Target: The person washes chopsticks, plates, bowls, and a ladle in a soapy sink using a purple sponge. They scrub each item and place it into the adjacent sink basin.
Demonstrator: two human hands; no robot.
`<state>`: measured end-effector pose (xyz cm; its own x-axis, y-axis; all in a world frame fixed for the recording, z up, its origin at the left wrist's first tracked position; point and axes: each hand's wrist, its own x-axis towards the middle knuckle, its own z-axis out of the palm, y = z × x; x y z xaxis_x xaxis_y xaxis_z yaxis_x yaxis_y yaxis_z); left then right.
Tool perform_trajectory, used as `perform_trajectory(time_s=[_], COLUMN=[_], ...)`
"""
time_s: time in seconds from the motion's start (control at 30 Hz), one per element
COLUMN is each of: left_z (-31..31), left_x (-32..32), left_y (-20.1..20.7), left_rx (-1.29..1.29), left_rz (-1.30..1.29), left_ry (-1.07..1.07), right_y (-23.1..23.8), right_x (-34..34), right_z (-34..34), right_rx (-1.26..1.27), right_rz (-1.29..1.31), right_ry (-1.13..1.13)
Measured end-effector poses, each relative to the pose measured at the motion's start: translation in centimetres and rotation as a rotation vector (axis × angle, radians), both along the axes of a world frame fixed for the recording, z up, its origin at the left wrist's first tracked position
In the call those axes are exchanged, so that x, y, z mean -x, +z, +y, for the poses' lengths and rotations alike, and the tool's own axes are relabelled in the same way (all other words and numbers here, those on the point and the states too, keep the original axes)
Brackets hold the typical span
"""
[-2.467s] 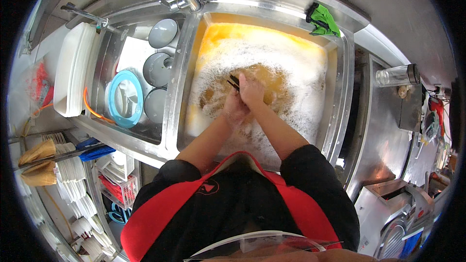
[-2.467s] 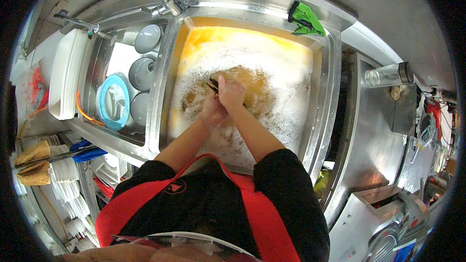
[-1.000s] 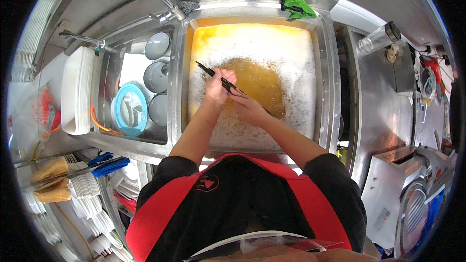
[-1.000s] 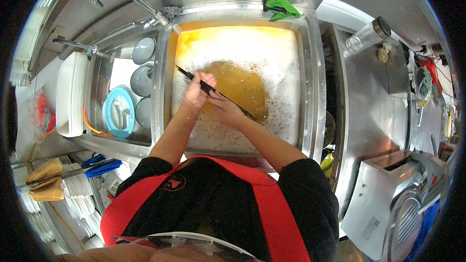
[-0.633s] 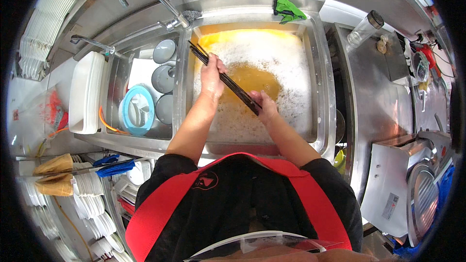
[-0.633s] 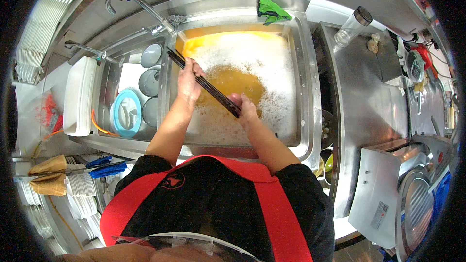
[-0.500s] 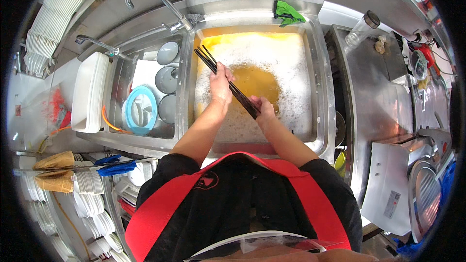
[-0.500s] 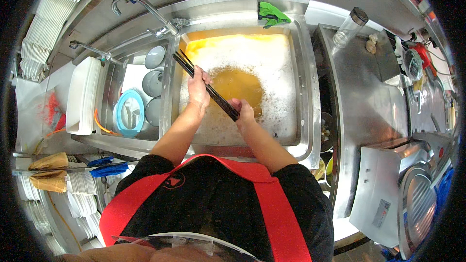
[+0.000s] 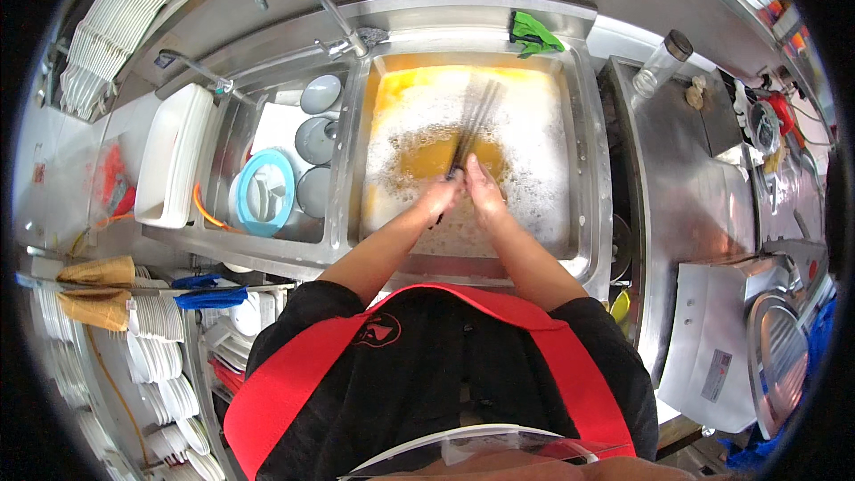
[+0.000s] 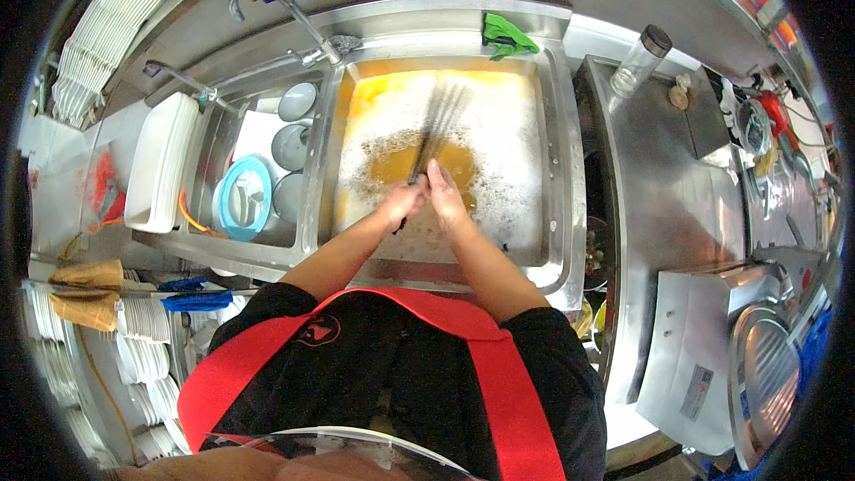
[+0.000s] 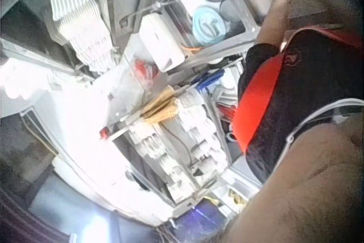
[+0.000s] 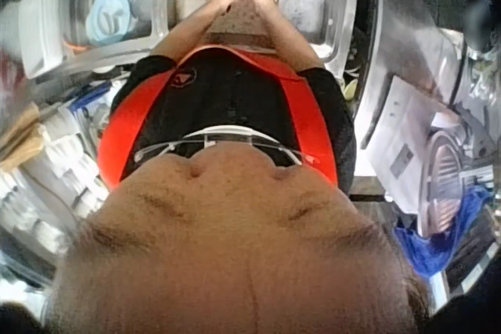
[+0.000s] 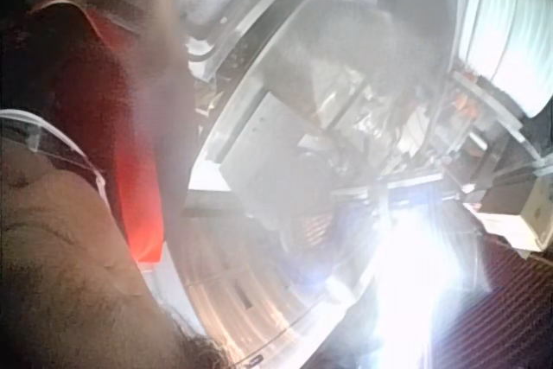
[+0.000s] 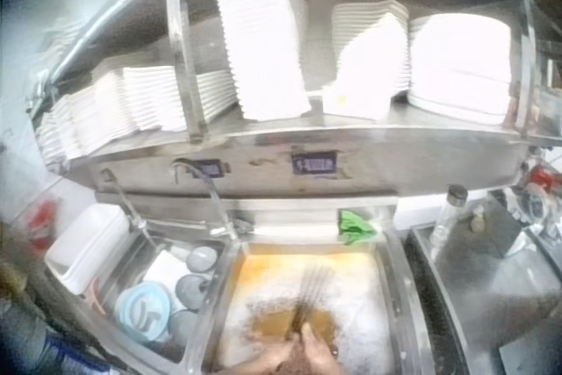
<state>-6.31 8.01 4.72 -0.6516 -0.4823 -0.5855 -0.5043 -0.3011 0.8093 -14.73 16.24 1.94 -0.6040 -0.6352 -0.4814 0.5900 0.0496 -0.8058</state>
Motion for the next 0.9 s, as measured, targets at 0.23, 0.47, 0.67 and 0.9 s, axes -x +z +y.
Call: perform_trajectory(time_s=[0.23,0.47,0.67,0.9], left_z=[-0.5,-9.2,-18.0,-14.4], left_x=[-4.6,-16.1,-24.6,-14.2], left_y=[3.5,5.2,3.8,-0.3], left_rx=[-0.502,0.567,0.865,1.477], left_rz=[0.047,-0.319,-1.037,-0.149], left_ry=[-0.472,-0.116,0.048,-0.16], right_y=[1.7,0.8,-4.1,-3.4], right_x=[7.4,16.4,11.5,2.0], right_z=[-0.5,5.4,6.7,5.7], right_rx=[0.445,0.257,-0.133,-0.785], right_rz=[-0.409,-0.129,0.523,1.468], right_ry=[-0.308,-0.653,0.016,1.091])
